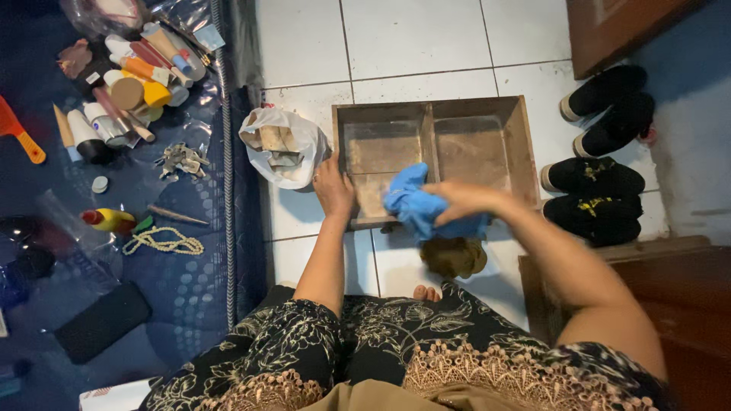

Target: The person cleans the inside of a small wooden box using a yellow cloth and then a blue cloth. They wipe the bottom and sides of the box thoroughly.

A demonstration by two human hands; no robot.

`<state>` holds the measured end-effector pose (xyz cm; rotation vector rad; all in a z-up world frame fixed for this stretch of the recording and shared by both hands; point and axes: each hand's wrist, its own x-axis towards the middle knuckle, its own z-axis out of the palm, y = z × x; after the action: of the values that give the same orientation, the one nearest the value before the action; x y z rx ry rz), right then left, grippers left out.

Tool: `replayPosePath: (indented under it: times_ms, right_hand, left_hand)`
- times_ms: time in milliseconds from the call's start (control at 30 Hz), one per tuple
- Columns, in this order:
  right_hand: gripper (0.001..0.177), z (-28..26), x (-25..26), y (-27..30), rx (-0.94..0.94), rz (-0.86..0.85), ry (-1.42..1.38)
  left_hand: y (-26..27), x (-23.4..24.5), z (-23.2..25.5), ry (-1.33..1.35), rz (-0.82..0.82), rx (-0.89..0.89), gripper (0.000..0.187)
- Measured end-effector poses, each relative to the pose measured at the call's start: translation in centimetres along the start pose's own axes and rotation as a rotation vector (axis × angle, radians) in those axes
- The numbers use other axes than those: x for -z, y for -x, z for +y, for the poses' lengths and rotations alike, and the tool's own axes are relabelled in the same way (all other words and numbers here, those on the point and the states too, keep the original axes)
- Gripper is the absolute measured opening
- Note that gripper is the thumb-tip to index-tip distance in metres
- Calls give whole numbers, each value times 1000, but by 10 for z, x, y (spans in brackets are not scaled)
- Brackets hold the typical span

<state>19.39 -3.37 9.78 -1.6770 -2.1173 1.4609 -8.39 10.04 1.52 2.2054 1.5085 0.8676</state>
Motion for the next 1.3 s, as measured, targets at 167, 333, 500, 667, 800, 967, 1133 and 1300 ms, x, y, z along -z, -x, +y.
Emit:
replayPosePath:
  times_ms: [167,333,500,667,800,967,1133,1300]
  right_hand:
    - [88,-34,61,93,-191,241,-275]
    - [79,-20,61,141,4,598,-978]
    - [73,-26,51,124,-27,684,-1043]
    - [75,-32,19,93,-172,704,-614]
    - [72,-14,8,89,47,589,-805]
    - [82,-26,15,97,144,737,-979]
    - [71,-52,22,77,322,597,-1203]
    - [45,-78,35,28,309,705,-1206]
  left_hand:
    - [1,3,14,-22,78,-215,43]
    - [15,-42,73,478,-242,-275,49]
    - [55,-59,139,1263,-1274,591,76]
    - [58,-25,167,1504,-951,478,80]
    - [34,-23,162,1273,-732,243,71]
    - [3,-2,154,1251,-865,26,69]
    - [-53,42,156,980,-951,-351,92]
    - [-103,112,136,681,-900,-251,99]
